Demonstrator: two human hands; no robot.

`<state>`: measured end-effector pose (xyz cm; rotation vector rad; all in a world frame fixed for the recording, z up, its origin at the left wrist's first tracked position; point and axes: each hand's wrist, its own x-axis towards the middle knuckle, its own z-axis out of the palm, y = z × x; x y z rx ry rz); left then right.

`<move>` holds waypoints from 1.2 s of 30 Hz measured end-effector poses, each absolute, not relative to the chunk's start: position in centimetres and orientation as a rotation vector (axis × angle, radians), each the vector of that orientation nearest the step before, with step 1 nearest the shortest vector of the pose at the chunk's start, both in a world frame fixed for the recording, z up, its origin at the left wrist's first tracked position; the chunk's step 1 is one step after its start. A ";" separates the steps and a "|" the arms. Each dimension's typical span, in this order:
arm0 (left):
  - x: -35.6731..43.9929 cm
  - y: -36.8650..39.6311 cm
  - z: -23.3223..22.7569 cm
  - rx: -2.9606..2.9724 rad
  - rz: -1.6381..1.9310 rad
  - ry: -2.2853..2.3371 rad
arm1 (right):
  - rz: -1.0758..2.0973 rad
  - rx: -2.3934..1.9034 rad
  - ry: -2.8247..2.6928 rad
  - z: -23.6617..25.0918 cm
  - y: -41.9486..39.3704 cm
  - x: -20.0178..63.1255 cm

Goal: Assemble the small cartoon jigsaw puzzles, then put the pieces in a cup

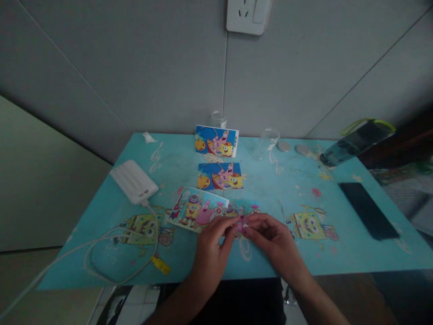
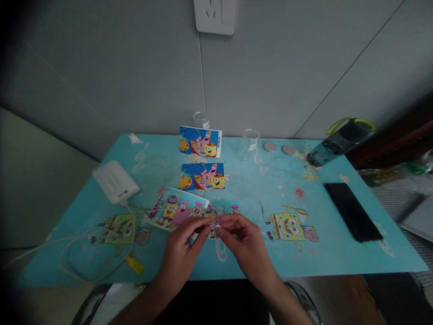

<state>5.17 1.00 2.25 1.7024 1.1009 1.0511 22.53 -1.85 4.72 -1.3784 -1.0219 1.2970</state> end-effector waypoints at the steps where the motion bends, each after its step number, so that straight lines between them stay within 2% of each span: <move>1: 5.2 1.0 2.3 1.634 1.041 1.111 | 1.293 -1.384 -1.033 4.6 -2.0 22.5; 6: 5.3 1.2 2.8 1.357 0.966 1.115 | 1.246 -1.434 -1.113 4.1 -2.6 21.9; 12: 5.3 1.5 3.1 1.345 0.973 1.129 | 1.182 -1.518 -1.162 4.8 -2.9 21.6; 19: 5.1 1.9 2.9 1.778 0.979 1.100 | 1.096 -1.575 -1.308 5.1 -2.3 22.1; 27: -1.6 1.9 2.3 2.585 0.902 1.213 | 0.848 -1.768 -1.392 4.3 -0.7 25.1; 36: -2.1 1.6 0.4 2.714 0.714 1.167 | 0.799 -1.877 -1.526 3.3 2.3 24.1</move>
